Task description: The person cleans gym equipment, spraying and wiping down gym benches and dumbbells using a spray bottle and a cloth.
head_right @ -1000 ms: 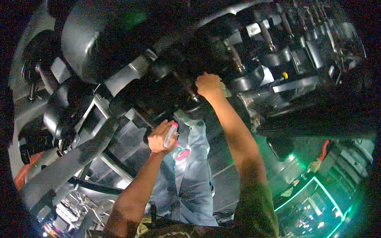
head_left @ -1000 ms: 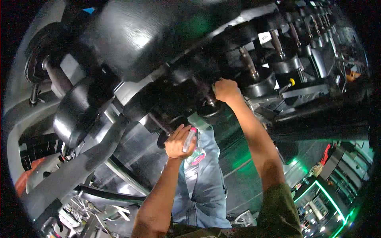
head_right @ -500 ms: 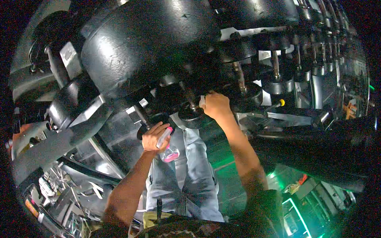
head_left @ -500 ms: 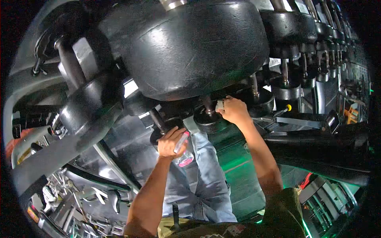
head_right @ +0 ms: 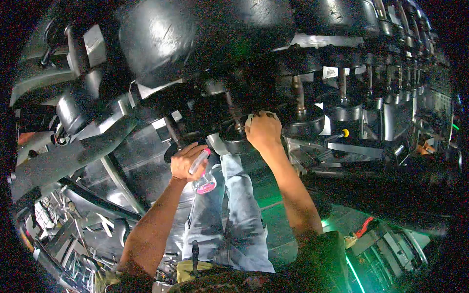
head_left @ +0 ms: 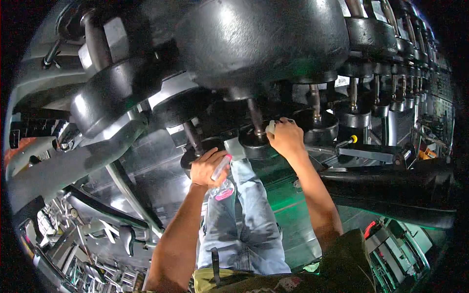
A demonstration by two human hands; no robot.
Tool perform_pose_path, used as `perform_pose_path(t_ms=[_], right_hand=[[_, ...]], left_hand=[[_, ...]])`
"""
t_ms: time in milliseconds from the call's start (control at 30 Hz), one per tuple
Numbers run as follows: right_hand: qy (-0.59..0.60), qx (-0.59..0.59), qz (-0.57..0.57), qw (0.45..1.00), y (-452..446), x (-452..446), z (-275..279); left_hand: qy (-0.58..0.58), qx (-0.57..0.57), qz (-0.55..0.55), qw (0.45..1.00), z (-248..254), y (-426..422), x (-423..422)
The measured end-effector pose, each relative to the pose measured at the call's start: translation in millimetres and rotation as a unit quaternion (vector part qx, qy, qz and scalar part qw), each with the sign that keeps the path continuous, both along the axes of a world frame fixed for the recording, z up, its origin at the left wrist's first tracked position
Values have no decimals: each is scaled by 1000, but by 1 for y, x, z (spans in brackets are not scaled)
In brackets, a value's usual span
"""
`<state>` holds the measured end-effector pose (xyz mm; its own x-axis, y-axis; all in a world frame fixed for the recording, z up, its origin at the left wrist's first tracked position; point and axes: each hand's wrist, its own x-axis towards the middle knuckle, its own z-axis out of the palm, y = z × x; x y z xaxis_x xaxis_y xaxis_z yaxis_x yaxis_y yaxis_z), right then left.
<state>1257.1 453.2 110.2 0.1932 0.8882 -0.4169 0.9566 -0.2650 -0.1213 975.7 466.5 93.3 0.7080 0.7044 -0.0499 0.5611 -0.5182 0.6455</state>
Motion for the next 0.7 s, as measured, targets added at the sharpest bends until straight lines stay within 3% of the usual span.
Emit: perform_pose_path(t_ms=[200, 300, 433, 500, 700], right_hand=[[15, 2, 31, 999, -1, -31, 33], [-18, -22, 113, 993, 5, -51, 6], [-22, -67, 110, 991, 30, -75, -17], [-40, -139, 165, 976, 47, -79, -21], [-92, -80, 148, 982, 51, -103, -58]], left_hand=[[-40, 22, 13, 999, -4, -1, 0], [-57, 62, 0, 996, -6, 0, 1], [-79, 58, 6, 995, 2, 3, 4], [-71, 60, -1, 996, 0, 3, 3], [-37, 52, -1, 998, 4, 2, 3]])
